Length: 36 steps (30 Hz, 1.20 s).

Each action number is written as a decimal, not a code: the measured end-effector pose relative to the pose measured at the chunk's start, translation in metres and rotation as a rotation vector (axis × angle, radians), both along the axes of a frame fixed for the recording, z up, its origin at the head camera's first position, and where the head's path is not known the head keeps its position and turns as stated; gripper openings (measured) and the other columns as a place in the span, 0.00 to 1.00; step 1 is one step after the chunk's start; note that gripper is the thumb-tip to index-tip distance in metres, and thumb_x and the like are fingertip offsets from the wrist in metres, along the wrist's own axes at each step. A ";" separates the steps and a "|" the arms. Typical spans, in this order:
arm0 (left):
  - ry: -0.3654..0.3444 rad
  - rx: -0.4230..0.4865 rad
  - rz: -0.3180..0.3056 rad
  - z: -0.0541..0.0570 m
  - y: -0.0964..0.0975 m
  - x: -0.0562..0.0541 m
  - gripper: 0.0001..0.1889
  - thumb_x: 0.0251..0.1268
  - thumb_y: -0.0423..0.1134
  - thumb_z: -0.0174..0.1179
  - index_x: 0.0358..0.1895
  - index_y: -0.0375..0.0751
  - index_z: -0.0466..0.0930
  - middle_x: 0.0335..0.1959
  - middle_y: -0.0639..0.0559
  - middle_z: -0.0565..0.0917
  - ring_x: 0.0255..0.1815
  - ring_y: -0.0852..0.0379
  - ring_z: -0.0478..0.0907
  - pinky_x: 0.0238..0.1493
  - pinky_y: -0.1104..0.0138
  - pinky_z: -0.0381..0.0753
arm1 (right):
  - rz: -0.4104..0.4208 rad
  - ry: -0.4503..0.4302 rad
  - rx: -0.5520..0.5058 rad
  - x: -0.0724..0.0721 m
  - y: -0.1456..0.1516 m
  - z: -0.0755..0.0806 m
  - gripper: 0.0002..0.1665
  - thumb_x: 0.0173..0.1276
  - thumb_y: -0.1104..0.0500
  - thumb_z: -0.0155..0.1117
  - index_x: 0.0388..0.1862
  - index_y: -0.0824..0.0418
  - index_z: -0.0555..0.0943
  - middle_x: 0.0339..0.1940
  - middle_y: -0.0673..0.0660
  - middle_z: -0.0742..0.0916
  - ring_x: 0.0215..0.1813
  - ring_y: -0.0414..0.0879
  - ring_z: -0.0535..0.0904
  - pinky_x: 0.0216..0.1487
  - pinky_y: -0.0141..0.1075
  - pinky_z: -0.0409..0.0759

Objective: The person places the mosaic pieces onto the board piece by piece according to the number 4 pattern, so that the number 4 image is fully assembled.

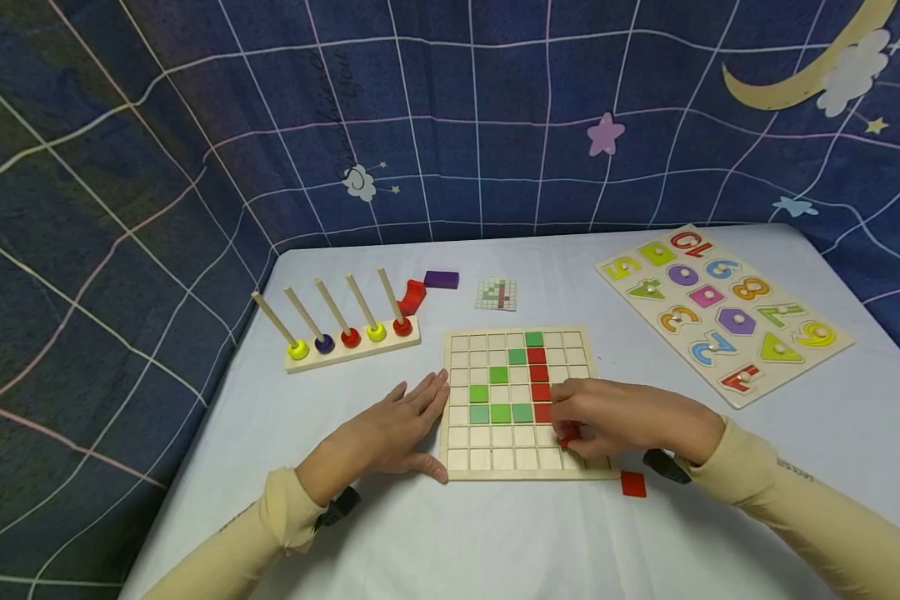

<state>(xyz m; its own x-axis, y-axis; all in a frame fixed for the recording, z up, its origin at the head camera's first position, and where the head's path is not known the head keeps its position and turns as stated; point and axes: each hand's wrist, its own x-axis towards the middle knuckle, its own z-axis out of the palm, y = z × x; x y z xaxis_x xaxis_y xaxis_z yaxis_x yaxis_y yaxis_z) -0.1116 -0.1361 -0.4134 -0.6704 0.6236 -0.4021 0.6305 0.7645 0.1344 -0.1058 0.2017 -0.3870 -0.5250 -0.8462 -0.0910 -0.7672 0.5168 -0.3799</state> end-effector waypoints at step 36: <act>-0.019 0.003 0.004 -0.002 -0.001 -0.001 0.67 0.59 0.73 0.68 0.88 0.33 0.44 0.91 0.39 0.42 0.92 0.43 0.45 0.89 0.41 0.53 | 0.001 0.147 -0.023 0.003 -0.011 -0.005 0.05 0.69 0.62 0.78 0.41 0.56 0.89 0.42 0.49 0.86 0.43 0.39 0.77 0.45 0.31 0.85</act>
